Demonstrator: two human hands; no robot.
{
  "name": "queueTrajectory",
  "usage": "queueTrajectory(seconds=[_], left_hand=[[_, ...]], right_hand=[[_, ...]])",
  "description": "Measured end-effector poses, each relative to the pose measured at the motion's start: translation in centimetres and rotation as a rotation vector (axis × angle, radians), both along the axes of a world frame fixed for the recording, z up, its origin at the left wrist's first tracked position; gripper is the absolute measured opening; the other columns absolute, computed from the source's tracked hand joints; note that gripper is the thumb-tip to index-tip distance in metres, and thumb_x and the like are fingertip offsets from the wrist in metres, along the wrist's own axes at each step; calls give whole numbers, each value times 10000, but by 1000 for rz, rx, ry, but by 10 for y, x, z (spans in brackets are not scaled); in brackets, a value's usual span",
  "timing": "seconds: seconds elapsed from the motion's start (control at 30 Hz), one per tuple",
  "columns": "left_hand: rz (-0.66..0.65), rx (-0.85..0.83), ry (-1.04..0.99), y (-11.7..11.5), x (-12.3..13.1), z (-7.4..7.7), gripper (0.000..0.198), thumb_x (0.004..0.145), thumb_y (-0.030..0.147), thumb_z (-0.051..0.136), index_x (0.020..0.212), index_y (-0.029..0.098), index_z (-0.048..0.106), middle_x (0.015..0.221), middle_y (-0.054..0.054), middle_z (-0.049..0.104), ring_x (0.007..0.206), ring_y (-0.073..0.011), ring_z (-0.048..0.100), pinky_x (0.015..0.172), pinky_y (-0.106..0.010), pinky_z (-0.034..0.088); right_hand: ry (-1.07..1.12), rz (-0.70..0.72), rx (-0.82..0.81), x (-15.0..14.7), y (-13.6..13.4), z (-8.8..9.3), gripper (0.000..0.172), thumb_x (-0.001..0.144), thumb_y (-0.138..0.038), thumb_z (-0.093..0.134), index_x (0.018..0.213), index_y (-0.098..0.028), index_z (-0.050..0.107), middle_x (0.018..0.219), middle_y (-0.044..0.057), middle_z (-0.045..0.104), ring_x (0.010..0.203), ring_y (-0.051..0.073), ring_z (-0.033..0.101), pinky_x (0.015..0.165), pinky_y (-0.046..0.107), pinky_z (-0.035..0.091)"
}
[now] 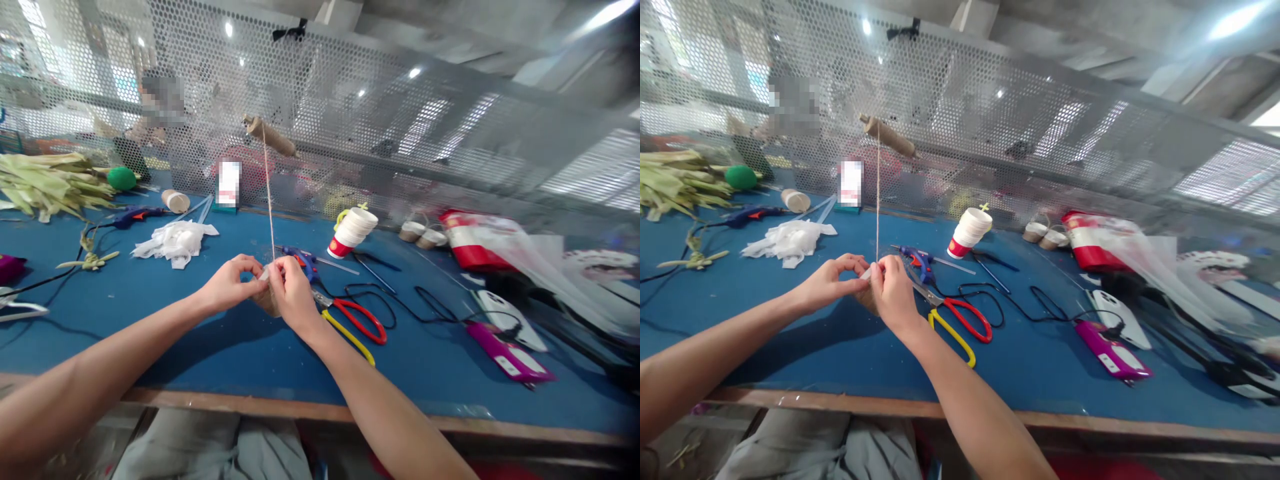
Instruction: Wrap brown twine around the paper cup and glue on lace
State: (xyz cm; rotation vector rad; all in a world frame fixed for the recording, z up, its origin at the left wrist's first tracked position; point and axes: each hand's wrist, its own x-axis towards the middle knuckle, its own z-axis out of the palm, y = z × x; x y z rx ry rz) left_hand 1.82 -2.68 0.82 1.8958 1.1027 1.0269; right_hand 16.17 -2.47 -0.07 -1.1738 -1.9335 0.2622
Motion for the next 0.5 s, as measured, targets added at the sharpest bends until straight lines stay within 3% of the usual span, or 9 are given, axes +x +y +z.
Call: queueTrajectory(seconds=[0.3, 0.4, 0.5], left_hand=[[41, -106, -81, -1, 2, -6, 155, 666, 298, 505, 636, 147, 517, 853, -50, 550, 889, -188, 493, 858, -335, 366], [20, -126, -99, -1, 3, -6, 124, 650, 269, 507, 643, 145, 514, 877, -56, 542, 900, -191, 491, 862, -343, 369], [-10, -135, -96, -2, 3, -5, 96, 635, 240, 508, 630, 145, 506, 925, -65, 540, 945, -203, 483, 883, -356, 363]], right_hand=[[-40, -1, 29, -1, -5, 0, 154, 832, -301, 353, 726, -205, 409, 790, 51, 489, 736, 159, 485, 688, 294, 390], [99, 47, -111, 3, 6, 3, 162, 802, -352, 414, 744, -201, 428, 757, 35, 517, 708, 147, 500, 675, 293, 406], [291, 97, -370, 6, 30, 17, 242, 776, -417, 441, 764, -178, 475, 777, 46, 556, 681, 131, 518, 587, 259, 418]])
